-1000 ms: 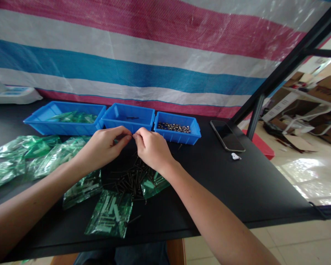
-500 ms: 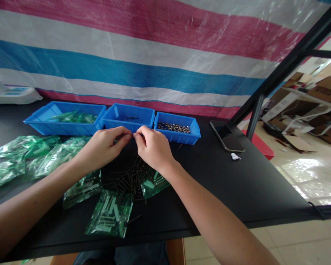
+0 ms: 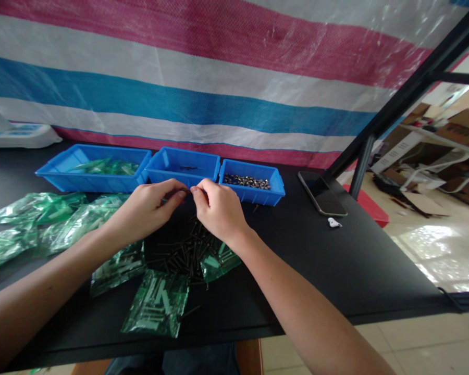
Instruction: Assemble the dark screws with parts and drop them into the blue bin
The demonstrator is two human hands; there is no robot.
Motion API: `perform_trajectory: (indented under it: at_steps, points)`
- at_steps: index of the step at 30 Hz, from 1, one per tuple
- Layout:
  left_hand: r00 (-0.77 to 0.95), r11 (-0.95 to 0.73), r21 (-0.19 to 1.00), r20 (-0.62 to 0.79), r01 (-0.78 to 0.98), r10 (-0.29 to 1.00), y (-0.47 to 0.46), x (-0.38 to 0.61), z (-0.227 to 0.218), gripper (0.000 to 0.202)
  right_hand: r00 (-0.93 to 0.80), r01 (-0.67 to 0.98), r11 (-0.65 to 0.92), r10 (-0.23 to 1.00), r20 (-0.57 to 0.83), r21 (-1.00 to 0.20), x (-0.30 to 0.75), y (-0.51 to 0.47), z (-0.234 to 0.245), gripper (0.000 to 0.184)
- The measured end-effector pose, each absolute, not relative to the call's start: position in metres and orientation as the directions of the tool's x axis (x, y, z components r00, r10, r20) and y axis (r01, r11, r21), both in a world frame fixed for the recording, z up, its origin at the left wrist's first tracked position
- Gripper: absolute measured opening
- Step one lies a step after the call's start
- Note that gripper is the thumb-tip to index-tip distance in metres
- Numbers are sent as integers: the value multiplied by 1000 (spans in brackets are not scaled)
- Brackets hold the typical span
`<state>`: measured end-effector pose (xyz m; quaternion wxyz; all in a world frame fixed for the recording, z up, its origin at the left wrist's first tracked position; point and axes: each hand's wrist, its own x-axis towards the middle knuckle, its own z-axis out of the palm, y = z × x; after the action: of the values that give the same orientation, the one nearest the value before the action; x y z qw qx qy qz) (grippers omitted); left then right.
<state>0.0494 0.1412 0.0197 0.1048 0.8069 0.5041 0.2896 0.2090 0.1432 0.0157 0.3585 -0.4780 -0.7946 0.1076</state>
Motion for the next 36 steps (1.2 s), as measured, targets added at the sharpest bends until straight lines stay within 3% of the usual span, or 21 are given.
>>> perform_trajectory:
  at_steps: [12,26,36]
  points:
    - [329,-469,493,347,733,878,140,50,22,27,-330,615,594,791,515,-519,209,144,14,10]
    - [298,-446,506,349,738,888,138,51,22,28,-362,662,570,812,459,-486,208,142,16,28]
    - [289,-450,492,369,746,883,138,51,23,28,-336,672,548,825,454,-498,208,141,17,27]
